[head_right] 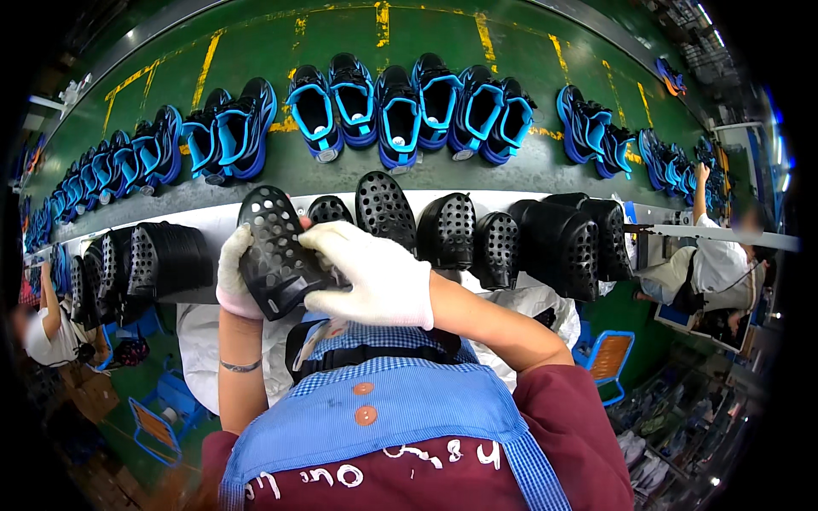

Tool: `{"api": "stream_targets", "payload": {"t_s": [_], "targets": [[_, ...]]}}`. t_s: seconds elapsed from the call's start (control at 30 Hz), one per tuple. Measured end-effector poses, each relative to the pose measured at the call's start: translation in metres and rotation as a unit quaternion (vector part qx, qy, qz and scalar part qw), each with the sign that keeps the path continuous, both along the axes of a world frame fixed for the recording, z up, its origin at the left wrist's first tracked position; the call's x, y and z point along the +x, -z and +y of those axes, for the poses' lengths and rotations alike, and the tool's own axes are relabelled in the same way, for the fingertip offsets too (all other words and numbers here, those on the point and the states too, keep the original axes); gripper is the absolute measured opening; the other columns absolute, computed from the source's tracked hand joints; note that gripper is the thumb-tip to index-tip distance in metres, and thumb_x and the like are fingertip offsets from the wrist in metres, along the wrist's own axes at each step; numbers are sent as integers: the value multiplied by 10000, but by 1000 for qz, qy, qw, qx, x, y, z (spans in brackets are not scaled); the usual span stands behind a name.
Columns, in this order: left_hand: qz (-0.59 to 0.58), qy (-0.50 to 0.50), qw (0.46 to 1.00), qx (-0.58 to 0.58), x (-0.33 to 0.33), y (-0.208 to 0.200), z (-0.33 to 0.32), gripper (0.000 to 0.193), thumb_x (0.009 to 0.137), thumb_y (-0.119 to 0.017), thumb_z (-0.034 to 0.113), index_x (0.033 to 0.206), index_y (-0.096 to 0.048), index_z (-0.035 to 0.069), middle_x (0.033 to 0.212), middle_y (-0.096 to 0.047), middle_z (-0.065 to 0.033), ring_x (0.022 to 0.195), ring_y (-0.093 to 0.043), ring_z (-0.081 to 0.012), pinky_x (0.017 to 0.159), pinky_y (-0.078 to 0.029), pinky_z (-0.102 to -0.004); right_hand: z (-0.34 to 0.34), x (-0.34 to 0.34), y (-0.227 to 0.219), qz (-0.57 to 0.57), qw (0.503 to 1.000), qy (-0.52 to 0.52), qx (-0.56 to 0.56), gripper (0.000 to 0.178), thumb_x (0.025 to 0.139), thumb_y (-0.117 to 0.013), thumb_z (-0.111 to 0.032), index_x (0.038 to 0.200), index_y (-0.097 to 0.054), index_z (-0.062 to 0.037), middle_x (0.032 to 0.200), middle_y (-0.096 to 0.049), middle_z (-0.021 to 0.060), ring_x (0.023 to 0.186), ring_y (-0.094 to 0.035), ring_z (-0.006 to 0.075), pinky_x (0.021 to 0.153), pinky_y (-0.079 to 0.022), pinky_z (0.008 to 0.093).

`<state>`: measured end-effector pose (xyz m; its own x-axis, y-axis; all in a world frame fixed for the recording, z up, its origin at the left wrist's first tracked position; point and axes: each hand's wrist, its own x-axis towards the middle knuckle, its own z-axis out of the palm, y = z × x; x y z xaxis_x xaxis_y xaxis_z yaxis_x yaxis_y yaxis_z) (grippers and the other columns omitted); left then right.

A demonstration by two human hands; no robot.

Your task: The person picks up black shoe components from a table, turns them over to view different sides, and places them onto a row of blue and black shoes on a conveyor belt.

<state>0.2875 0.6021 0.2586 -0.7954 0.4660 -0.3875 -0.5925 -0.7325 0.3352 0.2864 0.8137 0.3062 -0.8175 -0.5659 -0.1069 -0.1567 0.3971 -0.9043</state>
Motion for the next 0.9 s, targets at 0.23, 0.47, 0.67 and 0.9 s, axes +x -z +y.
{"api": "stream_targets", "payload": {"t_s": [0.23, 0.47, 0.67, 0.9], "targets": [[81, -75, 986, -125, -34, 52, -7, 396, 913, -568, 355, 1163, -530, 50, 1042, -624, -116, 1006, -610, -242, 880, -521, -386, -29, -30, 7, -135, 988, 51, 60, 622, 830, -625, -423, 1231, -515, 39, 954, -634, 254, 927, -632, 382, 807, -500, 416], [92, -154, 929, -324, -102, 68, 11, 297, 947, -595, 252, 1182, -544, 77, 1020, -594, -14, 891, -579, -121, 774, -498, -298, -38, -84, 38, -118, 976, 122, 140, 448, 837, -580, -414, 961, -589, 16, 837, -644, 239, 806, -659, 365, 749, -512, 412], [309, 112, 668, -667, -148, 125, 0, 502, 871, -634, 268, 1289, -528, 10, 1340, -500, -195, 1200, -519, -331, 1025, -405, -368, -13, -163, 84, 6, 926, 94, 365, 413, 827, -560, -399, 850, -616, 10, 796, -656, 231, 795, -656, 391, 730, -522, 459], [429, 179, 559, -687, -182, 178, 8, 482, 850, -635, 251, 1292, -525, 94, 1380, -489, -135, 1163, -541, -358, 995, -443, -396, -56, -253, 118, 46, 878, 33, 475, 284, 844, -534, -255, 907, -694, -29, 884, -695, 201, 854, -679, 366, 783, -536, 446]]}}
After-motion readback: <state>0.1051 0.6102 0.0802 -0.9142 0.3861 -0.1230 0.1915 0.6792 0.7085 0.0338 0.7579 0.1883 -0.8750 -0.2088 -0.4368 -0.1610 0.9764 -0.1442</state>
